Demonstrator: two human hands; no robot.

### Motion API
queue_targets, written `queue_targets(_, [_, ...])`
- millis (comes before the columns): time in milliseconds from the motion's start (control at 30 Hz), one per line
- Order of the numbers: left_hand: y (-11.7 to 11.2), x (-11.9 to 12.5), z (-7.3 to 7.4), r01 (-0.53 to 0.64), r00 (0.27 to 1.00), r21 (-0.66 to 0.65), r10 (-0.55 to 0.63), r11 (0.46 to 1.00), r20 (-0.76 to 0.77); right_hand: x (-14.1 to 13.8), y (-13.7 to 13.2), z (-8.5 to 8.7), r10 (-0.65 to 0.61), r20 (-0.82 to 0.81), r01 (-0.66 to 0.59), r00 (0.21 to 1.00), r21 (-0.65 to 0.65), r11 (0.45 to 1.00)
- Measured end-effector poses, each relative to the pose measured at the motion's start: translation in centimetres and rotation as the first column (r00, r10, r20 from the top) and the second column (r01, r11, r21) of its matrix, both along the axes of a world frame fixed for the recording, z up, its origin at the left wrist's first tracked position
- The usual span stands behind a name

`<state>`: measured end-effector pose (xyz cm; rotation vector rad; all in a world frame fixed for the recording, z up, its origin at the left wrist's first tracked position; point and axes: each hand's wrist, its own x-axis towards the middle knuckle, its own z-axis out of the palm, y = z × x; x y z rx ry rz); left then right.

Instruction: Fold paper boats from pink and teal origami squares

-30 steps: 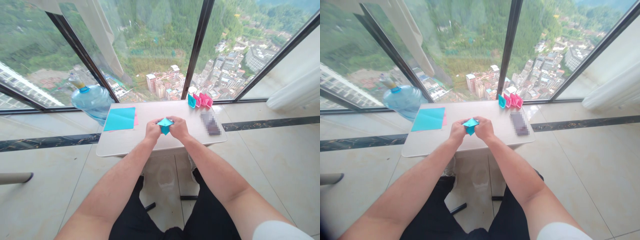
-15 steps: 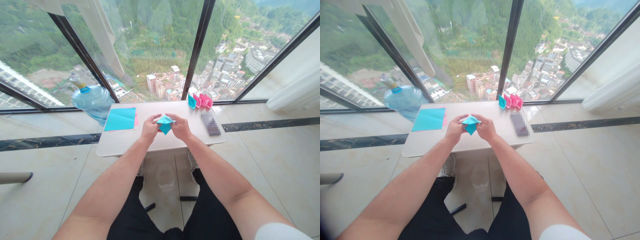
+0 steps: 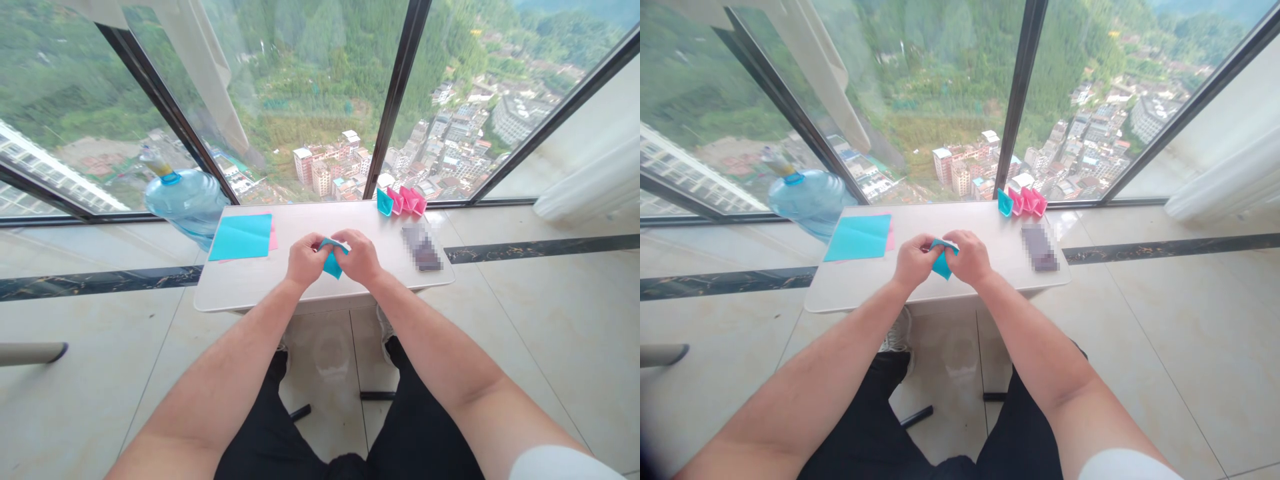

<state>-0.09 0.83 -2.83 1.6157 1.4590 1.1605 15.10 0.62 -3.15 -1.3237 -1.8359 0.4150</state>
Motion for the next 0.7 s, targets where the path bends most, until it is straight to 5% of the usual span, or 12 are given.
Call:
queue_targets(200, [0.07, -0.25, 0.44, 0.045, 0.997, -0.094, -0.038, 0.995, 0.070, -0.13, 0.11, 0.14, -0.005, -0.115, -0.004, 0.993, -0.081, 0.997])
queue_targets(433, [0.68, -0.78, 0.51, 0.165, 0.915, -0.225, -0.064, 0.960, 0.399, -0.15, 0.02, 0.17, -0.020, -0.144, 0.010, 0.989, -0.069, 0.998])
queue_targets(700, [0.73, -0.76, 0.31, 0.171, 0.901, -0.220, -0.063, 0.960, 0.428, -0.18, 0.01, 0.16, -0.040, -0.095, 0.031, 0.995, -0.100, 0.995])
